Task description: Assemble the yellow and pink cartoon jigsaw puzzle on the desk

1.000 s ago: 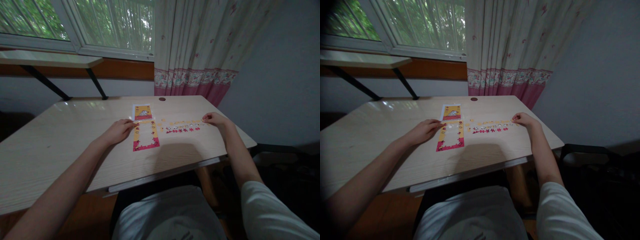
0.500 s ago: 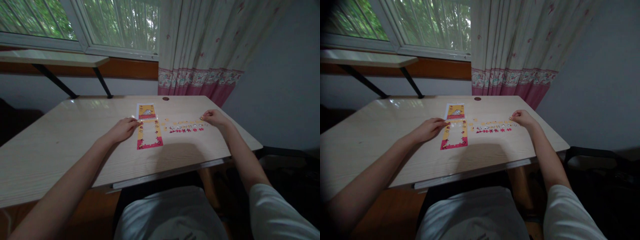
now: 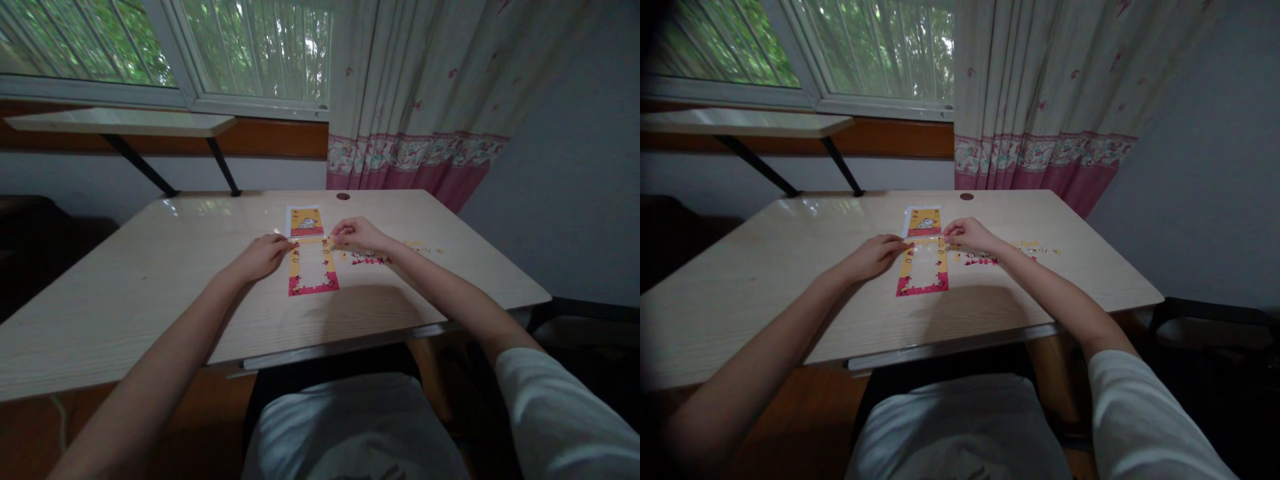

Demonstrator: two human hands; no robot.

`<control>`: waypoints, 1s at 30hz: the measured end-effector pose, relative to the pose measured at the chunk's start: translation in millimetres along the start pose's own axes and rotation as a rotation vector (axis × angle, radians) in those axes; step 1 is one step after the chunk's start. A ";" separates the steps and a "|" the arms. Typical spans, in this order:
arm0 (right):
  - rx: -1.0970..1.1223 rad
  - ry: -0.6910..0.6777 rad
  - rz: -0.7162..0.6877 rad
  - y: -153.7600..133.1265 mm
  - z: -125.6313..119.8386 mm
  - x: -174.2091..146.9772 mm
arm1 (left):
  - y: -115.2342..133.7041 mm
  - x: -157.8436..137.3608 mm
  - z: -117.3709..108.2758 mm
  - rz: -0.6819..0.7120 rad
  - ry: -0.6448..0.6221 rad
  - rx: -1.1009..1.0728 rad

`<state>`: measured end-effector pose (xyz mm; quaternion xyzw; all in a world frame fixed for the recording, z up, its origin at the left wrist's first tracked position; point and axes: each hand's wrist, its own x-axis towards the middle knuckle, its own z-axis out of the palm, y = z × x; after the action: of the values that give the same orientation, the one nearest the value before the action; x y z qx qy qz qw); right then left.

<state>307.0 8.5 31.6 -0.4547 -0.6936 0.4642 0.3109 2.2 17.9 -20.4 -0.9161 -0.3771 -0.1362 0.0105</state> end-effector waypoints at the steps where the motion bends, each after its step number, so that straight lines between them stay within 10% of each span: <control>1: -0.001 -0.010 -0.005 0.0 2.8 2.6 | 0.5 0.3 -0.4 -0.003 0.000 -0.005; 30: -0.479 0.005 0.002 0.0 66.0 62.6 | 1.3 0.5 0.9 0.000 0.002 0.042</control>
<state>226.0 42.1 7.3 -0.5173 -0.7826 0.2857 0.1956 3.7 17.4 -21.1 -0.9155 -0.3799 -0.1293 0.0299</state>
